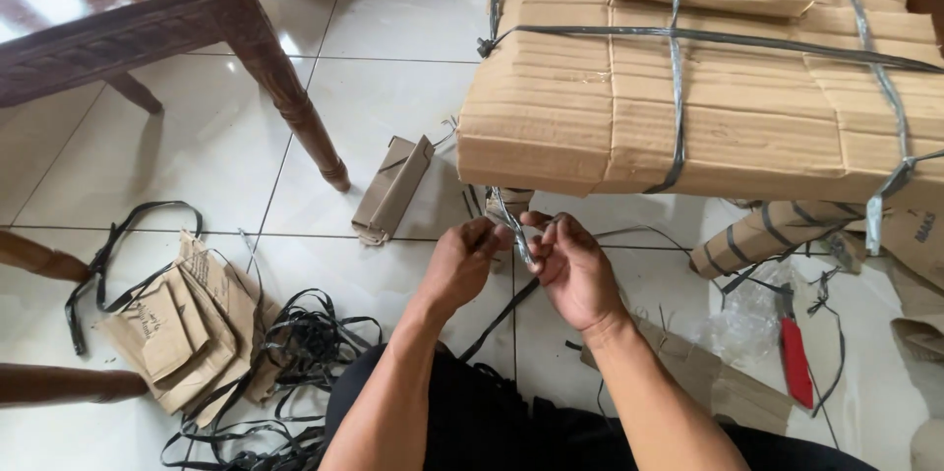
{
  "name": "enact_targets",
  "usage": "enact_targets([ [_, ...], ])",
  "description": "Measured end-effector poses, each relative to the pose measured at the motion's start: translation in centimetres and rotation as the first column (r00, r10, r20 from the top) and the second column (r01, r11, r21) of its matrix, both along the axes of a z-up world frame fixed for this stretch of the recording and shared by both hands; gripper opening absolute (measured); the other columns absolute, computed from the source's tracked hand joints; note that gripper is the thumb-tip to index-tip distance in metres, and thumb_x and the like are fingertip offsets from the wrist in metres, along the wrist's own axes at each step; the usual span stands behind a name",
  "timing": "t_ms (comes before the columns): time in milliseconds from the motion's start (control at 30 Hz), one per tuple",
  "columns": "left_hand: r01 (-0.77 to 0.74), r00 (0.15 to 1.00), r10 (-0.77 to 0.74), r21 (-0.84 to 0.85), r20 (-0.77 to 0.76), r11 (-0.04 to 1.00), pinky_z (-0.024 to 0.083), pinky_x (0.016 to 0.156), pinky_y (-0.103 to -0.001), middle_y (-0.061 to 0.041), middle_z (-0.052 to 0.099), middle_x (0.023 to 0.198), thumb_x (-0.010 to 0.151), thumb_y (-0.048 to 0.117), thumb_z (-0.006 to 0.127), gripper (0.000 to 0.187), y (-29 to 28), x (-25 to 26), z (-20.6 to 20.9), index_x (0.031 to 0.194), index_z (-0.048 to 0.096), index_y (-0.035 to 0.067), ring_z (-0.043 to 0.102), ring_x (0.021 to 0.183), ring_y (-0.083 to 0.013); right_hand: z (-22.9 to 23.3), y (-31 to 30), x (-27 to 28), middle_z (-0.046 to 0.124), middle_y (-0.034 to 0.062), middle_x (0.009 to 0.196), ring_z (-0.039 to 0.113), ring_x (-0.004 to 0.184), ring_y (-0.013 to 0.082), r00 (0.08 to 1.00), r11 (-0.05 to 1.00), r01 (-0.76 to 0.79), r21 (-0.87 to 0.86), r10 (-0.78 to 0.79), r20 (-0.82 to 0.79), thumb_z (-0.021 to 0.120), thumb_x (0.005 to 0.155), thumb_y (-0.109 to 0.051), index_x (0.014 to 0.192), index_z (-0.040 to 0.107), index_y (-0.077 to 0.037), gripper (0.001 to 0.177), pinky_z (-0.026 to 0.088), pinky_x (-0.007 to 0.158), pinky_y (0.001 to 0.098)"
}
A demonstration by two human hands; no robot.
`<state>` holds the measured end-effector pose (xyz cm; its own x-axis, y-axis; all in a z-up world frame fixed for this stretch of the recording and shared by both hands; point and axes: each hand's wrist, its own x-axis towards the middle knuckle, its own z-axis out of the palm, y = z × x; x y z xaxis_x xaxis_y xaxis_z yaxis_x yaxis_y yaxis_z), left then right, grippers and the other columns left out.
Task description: Unpacking a wooden chair by cutting plastic straps and removing cardboard wrapping.
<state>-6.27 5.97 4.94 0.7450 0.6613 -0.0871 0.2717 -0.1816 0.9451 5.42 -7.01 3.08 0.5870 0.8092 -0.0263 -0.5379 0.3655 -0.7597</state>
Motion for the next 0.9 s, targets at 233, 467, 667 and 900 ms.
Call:
enact_targets([
  [233, -0.146, 0.989, 0.149, 0.285, 0.011, 0.947, 0.051, 0.06, -0.046, -0.018, 0.068, 0.069, 0.101, 0.013, 0.054, 0.02, 2.0, 1.2, -3.7, 0.093, 0.071, 0.006, 0.068, 0.064, -0.0369, -5.5, 2.8, 6.2, 0.05, 0.0021, 0.08, 0.059, 0.074, 0.0192, 0.97, 0.988, 0.146, -0.044, -0.151, -0.19, 0.042, 0.112, -0.023, 0.088, 0.048, -0.014, 0.025, 0.047, 0.063, 0.0256],
  [467, -0.24, 0.947, 0.264, -0.143, 0.183, 0.96, 0.041, 0.058, -0.034, -0.008, 0.054, 0.063, 0.106, 0.028, 0.056, 0.03, -0.2, 1.6, -2.7, 0.086, 0.066, 0.007, 0.05, 0.059, -0.0197, -5.9, 1.6, 8.6, 0.034, -0.0024, 0.066, 0.045, 0.055, 0.0148, 0.952, 0.981, 0.161, -0.105, -0.183, -0.247, 0.039, 0.109, -0.021, 0.085, 0.048, -0.016, 0.026, 0.033, 0.047, 0.0226],
  [667, -0.106, 0.757, 0.52, -0.712, 0.395, 0.694, 0.043, 0.056, -0.022, -0.001, 0.06, 0.078, 0.104, 0.019, 0.062, 0.023, -1.0, 4.7, -5.6, 0.083, 0.062, 0.011, 0.055, 0.062, -0.0122, -2.9, -1.5, 6.3, 0.044, 0.0027, 0.065, 0.046, 0.045, 0.0133, 0.875, 0.86, 0.308, -0.408, -0.087, 0.477, 0.055, 0.102, -0.026, 0.104, 0.065, -0.008, 0.02, 0.035, 0.037, 0.0262],
  [900, 0.034, 0.652, 0.62, -0.833, 0.437, 0.552, 0.042, 0.061, -0.02, 0.008, 0.07, 0.086, 0.103, 0.022, 0.061, 0.02, -1.1, 5.2, -6.1, 0.084, 0.064, 0.018, 0.06, 0.068, -0.0098, 0.2, -2.6, 4.2, 0.05, 0.0032, 0.063, 0.053, 0.066, 0.0154, 0.558, 0.912, 0.312, -0.266, 0.05, 0.828, 0.069, 0.101, -0.025, 0.08, 0.07, -0.01, 0.026, 0.048, 0.064, 0.0304],
])
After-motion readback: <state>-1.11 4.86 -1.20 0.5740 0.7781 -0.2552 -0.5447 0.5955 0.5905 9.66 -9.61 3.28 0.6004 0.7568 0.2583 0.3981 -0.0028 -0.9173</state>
